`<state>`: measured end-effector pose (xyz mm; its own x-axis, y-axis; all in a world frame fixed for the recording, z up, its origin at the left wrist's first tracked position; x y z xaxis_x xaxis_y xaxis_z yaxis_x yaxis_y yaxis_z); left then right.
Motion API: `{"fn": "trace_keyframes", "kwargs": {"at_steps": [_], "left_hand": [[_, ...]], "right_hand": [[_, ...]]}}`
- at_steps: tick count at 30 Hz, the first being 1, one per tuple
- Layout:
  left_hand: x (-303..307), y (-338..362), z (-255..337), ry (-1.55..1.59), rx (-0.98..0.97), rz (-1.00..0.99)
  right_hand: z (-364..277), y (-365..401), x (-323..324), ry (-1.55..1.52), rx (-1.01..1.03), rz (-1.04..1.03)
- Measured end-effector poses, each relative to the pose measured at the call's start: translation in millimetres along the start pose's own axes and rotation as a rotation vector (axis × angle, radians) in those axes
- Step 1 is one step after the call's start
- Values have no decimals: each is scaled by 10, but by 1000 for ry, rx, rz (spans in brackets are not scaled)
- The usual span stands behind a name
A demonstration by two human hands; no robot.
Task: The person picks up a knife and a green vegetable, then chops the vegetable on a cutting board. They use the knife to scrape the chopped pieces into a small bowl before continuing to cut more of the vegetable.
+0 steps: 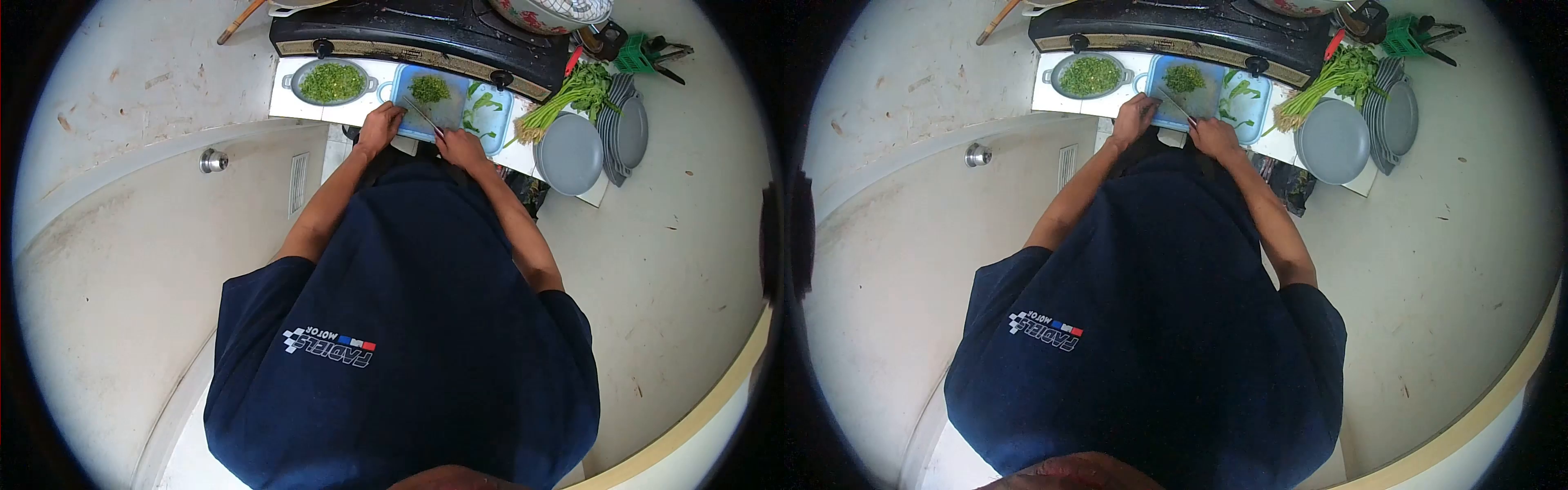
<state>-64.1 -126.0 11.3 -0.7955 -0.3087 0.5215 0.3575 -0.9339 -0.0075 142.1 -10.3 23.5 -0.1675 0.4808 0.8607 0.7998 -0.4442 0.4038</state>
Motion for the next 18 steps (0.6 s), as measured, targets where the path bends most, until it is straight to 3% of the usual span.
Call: {"fn": "trace_keyframes", "kwargs": {"at_steps": [18], "left_hand": [[24,-11,21,-9,-46,-1]], "right_hand": [[-172,-125,-115,2,74,66]]}}
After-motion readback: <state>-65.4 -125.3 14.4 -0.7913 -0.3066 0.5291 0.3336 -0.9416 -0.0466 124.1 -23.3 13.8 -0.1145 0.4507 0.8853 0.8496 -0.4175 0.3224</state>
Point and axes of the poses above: each hand's wrist, its own y-axis away from the middle knuckle, its own x-axis out of the back of the hand, z = x × y, the point moved 2 cm from there along -y, towards the middle knuckle, and after that the axes turned 11 degrees about y, right-handed, at the moved point
